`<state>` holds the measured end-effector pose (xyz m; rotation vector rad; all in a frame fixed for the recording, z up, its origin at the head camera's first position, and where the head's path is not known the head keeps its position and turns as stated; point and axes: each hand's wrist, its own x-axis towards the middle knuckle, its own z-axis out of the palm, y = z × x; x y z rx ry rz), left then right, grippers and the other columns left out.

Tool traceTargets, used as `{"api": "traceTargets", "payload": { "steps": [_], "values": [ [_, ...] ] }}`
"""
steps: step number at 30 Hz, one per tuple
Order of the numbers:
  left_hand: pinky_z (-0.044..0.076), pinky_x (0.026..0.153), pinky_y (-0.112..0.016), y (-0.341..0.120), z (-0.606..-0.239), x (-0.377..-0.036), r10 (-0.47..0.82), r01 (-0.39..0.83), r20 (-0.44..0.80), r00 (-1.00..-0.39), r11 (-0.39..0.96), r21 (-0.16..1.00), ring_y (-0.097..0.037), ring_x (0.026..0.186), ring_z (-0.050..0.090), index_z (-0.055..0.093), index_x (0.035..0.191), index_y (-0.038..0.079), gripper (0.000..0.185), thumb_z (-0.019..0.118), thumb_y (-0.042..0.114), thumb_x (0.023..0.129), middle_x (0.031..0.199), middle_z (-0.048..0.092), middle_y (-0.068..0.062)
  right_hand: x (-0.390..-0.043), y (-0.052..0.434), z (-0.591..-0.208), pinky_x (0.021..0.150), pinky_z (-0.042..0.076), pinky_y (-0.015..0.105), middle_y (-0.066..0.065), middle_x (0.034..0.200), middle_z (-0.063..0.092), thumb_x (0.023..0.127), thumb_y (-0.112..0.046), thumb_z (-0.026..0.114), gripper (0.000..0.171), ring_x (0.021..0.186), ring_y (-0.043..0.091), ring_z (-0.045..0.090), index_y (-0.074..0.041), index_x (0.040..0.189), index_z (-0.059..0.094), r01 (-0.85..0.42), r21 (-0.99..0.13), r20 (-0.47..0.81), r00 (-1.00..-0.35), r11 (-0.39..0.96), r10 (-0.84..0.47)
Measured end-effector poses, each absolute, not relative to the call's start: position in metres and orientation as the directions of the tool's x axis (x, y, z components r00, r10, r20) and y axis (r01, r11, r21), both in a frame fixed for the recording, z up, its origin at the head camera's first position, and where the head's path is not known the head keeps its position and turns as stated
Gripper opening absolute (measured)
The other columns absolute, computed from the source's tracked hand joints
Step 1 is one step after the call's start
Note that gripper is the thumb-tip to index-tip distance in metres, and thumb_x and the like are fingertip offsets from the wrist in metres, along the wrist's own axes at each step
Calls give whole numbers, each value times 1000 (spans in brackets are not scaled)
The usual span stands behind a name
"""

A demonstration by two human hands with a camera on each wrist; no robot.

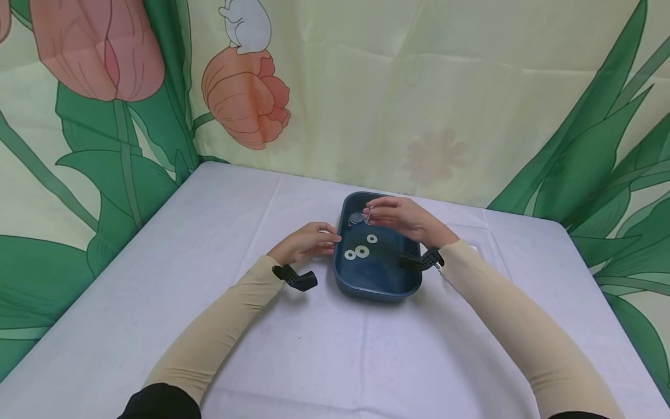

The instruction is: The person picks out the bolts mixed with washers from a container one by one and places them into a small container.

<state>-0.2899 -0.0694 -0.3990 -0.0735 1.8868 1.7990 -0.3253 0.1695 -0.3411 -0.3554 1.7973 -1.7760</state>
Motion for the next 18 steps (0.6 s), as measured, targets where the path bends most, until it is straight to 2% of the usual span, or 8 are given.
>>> {"api": "traceTargets", "payload": {
  "steps": [6,9,14,18],
  "values": [
    [55,68,-17,-69,-399,-289,314,-389,-404,-860,110,915,-8,73,59,53,101,4,13,60,6,90,95,58,-4,-321,182,-335,88,54,22,2,104,69,93,-4,55,26,100,13,65,2,118,57,201,-975,-217,-808,90,-548],
    [55,67,-16,-68,-399,-289,315,-391,-404,-859,106,914,-8,73,59,52,102,4,14,60,6,90,96,57,-4,-319,188,-331,88,53,21,1,105,69,93,-4,55,25,100,12,65,0,117,58,196,-975,-221,-813,104,-539],
    [55,66,-16,-68,-399,-290,312,-395,-406,-859,102,913,-8,72,58,52,103,4,15,60,6,90,94,57,-4,-316,198,-324,87,54,20,-3,102,70,92,-4,56,18,97,10,66,-11,105,66,187,-975,-224,-819,123,-528],
    [55,66,-16,-69,-400,-290,308,-395,-410,-859,111,912,-8,72,58,53,103,4,15,60,6,90,94,57,-3,-312,205,-317,86,54,20,-2,100,70,92,-4,57,19,95,10,67,-17,98,69,181,-976,-219,-822,123,-525]
  ]
}}
